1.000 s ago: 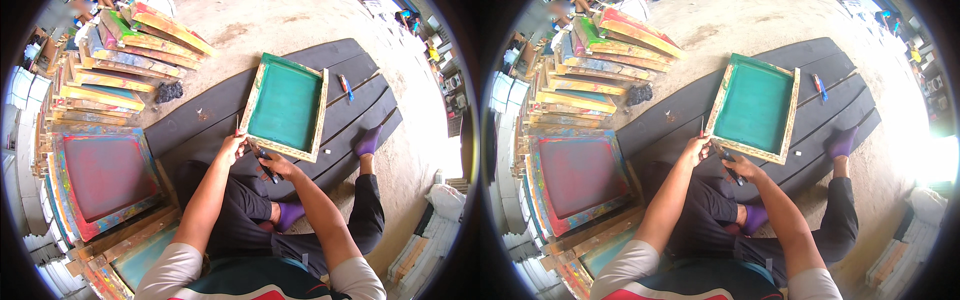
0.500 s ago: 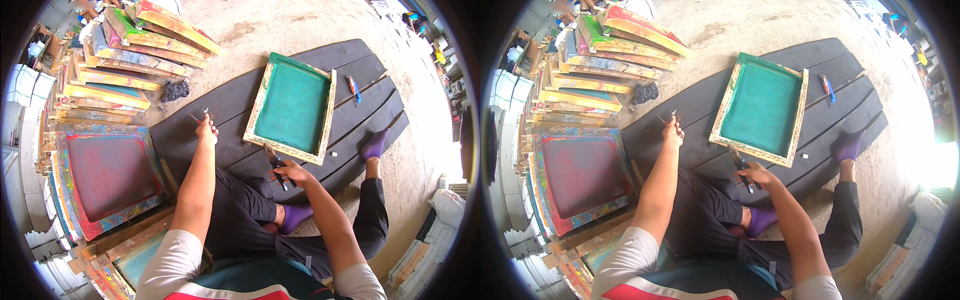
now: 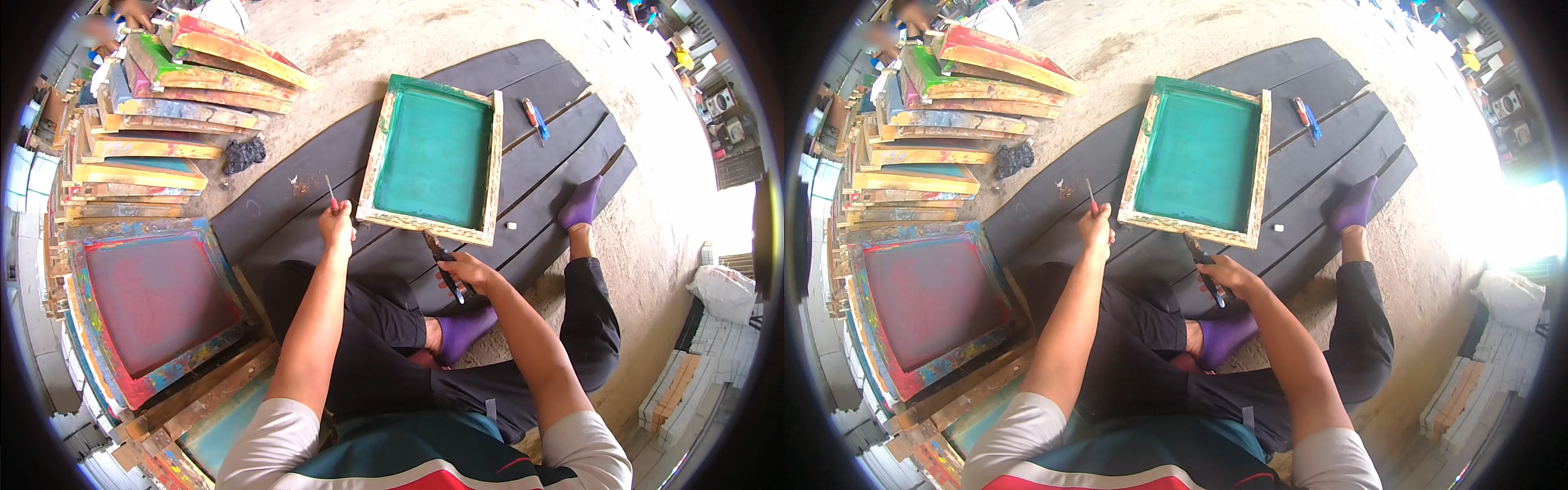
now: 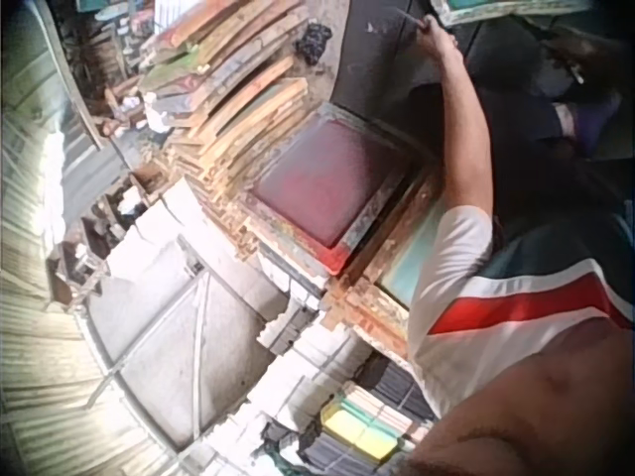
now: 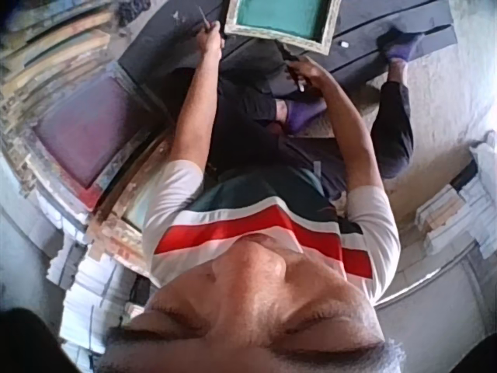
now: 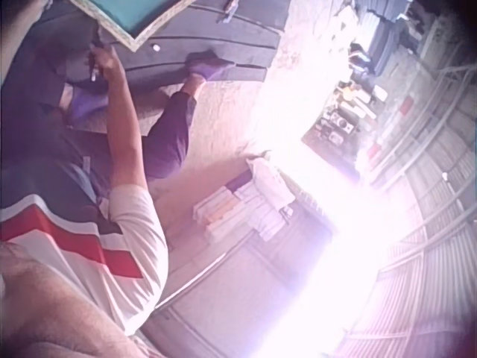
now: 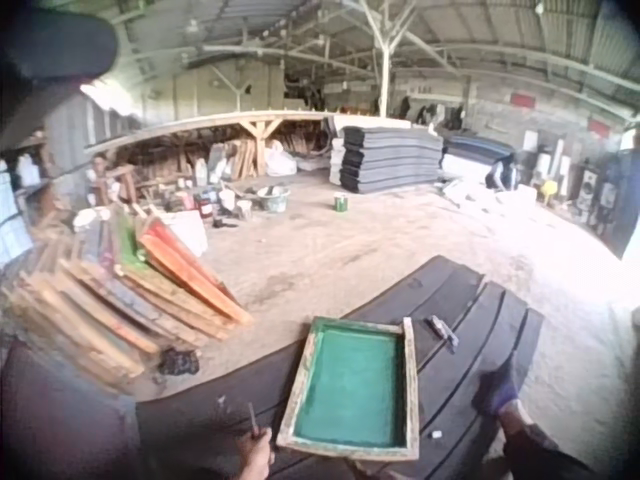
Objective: The person sits on the floor and uses a small metal tool to scrape the edges of a green screen printing frame. They repeatedly remove dried material from the frame's border.
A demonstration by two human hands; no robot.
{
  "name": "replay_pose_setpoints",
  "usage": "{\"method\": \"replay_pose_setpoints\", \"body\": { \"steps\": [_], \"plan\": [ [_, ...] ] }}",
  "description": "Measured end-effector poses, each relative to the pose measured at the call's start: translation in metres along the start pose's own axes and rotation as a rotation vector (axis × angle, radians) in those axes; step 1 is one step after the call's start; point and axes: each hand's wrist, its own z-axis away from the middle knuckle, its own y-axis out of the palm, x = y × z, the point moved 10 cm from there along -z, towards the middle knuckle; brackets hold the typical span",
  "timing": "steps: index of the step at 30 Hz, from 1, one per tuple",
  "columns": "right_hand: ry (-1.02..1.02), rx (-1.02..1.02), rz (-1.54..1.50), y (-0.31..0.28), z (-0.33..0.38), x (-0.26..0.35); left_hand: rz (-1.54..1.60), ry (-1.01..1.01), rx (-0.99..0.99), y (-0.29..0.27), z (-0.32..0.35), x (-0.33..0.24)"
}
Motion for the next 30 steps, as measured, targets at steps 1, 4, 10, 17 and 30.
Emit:
{"method": "replay_pose_setpoints", "body": {
  "steps": [1,4,10,17,30],
  "plan": [
    [0.008,-0.004,-0.010,0.000,-0.001,0.000,-0.025,0.002,0.010,0.004,0.005,0.004],
    [0.024,-0.012,-0.045,0.002,0.000,0.005,-0.050,0.024,0.076,0.013,0.017,0.013],
    [0.071,0.038,-0.089,0.003,-0.004,0.016,-0.113,0.090,0.113,0.015,0.017,0.012],
    [0.083,0.078,-0.009,0.002,-0.008,0.028,-0.168,0.113,0.097,0.017,0.019,0.011],
    [0.192,0.107,-0.002,0.001,-0.011,0.035,-0.171,0.108,0.085,0.014,0.014,0.012]
  ]
}}
